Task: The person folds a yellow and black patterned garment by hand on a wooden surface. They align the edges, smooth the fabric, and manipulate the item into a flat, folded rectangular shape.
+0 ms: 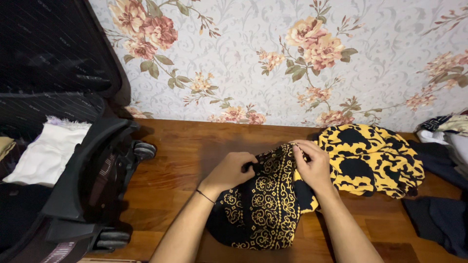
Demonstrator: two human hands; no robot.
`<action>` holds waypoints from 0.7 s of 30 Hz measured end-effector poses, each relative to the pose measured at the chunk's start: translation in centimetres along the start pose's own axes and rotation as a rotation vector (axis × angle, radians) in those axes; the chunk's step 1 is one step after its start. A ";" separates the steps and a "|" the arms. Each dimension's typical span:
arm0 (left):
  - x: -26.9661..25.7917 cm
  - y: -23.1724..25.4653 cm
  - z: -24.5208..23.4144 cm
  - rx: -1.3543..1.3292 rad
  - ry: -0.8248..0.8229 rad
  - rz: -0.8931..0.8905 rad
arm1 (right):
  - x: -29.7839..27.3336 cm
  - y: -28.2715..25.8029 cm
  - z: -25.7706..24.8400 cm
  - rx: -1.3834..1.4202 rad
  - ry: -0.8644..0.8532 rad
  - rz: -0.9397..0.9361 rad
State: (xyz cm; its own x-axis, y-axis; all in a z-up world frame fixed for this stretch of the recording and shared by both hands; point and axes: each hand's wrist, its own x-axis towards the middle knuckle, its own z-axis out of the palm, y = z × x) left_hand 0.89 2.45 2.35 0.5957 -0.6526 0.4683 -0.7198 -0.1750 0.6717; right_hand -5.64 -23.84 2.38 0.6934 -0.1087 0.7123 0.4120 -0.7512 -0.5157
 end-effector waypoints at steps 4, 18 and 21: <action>0.2 -1.2 -1.6 0.103 0.325 -0.046 | 0.3 -0.3 -0.6 0.009 -0.129 0.164; -1.6 -5.4 -8.1 0.433 0.896 -0.102 | 1.3 -3.4 -2.5 0.000 -0.449 0.093; -1.4 -4.8 -8.0 0.471 0.849 -0.056 | 1.6 -2.5 -3.2 0.012 -0.446 0.165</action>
State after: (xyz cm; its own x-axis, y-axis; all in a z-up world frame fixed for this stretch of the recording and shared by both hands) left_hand 6.43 10.10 3.05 0.5593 0.0826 0.8249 -0.6412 -0.5876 0.4935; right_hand -7.46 -24.22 6.32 0.9351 0.0663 0.3481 0.2803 -0.7396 -0.6120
